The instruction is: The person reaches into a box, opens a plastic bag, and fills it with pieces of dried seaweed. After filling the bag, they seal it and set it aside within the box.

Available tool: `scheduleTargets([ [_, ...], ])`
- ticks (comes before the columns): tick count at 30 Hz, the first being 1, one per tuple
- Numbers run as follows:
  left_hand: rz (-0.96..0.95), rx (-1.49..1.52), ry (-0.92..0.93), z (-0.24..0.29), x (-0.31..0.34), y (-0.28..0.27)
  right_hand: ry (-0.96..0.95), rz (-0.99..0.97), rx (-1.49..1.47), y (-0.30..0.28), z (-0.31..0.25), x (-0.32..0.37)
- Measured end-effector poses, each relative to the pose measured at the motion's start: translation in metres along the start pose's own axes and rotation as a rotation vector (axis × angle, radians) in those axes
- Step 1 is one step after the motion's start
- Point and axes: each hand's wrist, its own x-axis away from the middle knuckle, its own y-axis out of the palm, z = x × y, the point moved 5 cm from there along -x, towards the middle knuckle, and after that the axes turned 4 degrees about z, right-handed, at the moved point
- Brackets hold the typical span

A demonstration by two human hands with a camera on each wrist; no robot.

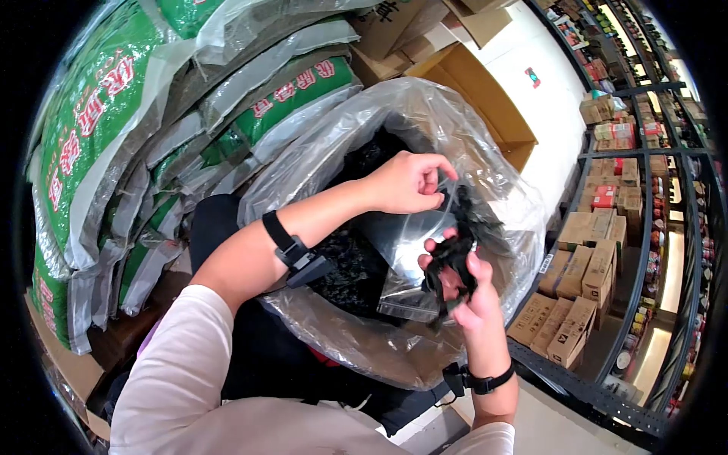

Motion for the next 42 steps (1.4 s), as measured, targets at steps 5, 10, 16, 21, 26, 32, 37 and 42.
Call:
scheduleTargets([
  [5,0.005,-0.016,-0.035,-0.003,0.0,-0.001,0.182,-0.052,-0.372,-0.009,0.008,-0.008],
  [10,0.011,-0.071,-0.007,-0.001,0.0,-0.001,0.217,0.029,-0.324,-0.016,0.006,-0.007],
  [16,-0.027,-0.059,0.068,0.001,0.003,0.002,0.359,-0.032,-0.341,-0.005,0.002,-0.004],
  [21,-0.051,-0.058,0.099,0.0,0.003,0.005,0.402,-0.082,-0.453,0.008,-0.002,-0.005],
  [26,-0.004,-0.087,0.119,-0.002,0.001,0.003,0.428,-0.204,-0.557,0.006,-0.005,-0.006],
  [32,0.008,-0.124,0.081,-0.002,0.0,0.003,0.446,-0.324,-0.614,0.007,-0.005,-0.004],
  [37,0.075,-0.15,0.1,0.005,0.003,-0.003,0.323,-0.234,-0.58,0.01,-0.01,0.001],
  [42,0.08,-0.124,0.05,0.003,0.002,-0.002,0.271,-0.114,-0.448,0.004,-0.012,-0.006],
])
